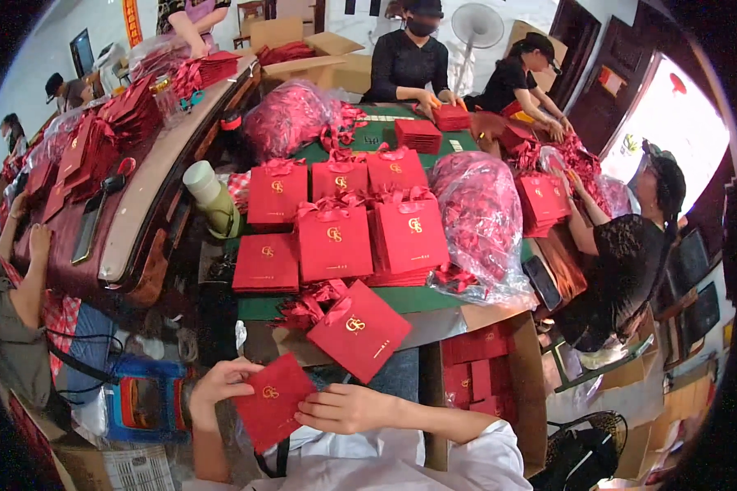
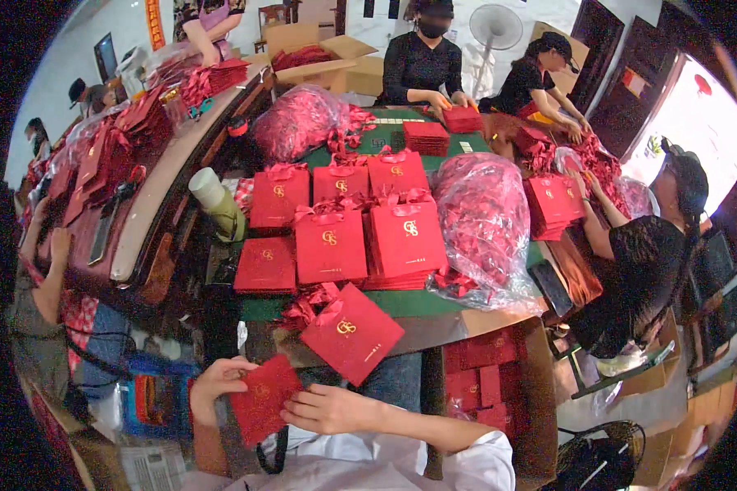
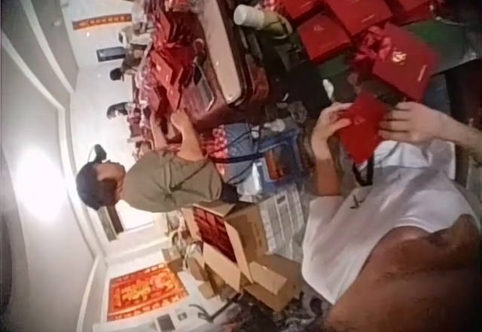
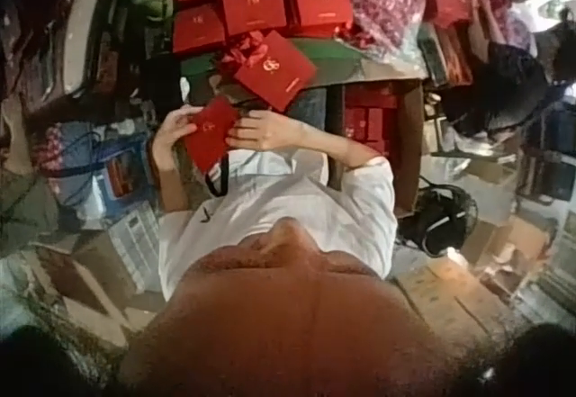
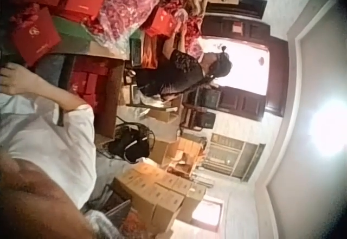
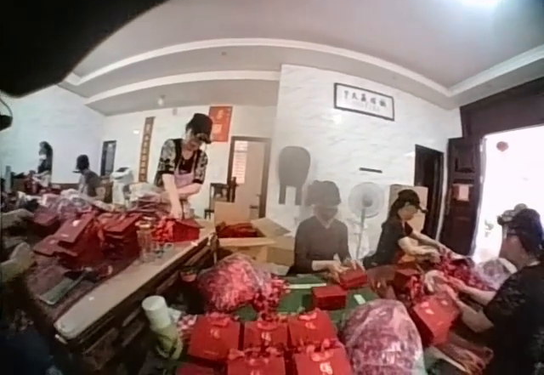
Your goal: The person attaches ribbon handles to gift bags by threading and knotting the ribbons through the holes by hand, then gathers and stacks the completed bags together.
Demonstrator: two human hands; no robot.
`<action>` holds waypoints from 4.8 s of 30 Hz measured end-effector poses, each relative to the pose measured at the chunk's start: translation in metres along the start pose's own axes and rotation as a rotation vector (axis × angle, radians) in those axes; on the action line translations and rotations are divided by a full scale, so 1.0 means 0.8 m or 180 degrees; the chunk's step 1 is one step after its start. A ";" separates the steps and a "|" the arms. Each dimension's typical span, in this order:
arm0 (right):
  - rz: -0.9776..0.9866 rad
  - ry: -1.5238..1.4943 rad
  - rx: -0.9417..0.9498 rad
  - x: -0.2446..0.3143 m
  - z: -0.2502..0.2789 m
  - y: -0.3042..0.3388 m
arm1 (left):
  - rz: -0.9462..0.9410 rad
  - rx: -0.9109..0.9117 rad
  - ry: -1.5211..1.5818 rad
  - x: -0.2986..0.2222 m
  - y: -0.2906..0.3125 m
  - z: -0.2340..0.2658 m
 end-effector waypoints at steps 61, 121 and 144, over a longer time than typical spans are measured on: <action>-0.3615 -0.1580 -0.0942 -0.032 0.032 0.127 | 0.0548 -0.0532 -0.1545 0.063 -0.030 -0.120; -0.4243 -0.2218 -0.0983 -0.055 -0.096 0.108 | 0.0532 -0.1126 -0.2293 0.003 0.000 -0.115; -0.4280 -0.3583 0.0132 -0.052 -0.156 0.116 | -0.0946 -0.0295 -0.4023 -0.059 0.012 -0.176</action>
Point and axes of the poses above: each hand's wrist, its own y-axis away from the middle knuckle, its own z-axis out of the back of the hand, x = y × z, the point moved 10 cm from there along -y, towards the middle knuckle, and after that the axes turned 3 degrees about x, right-handed, at the moved point
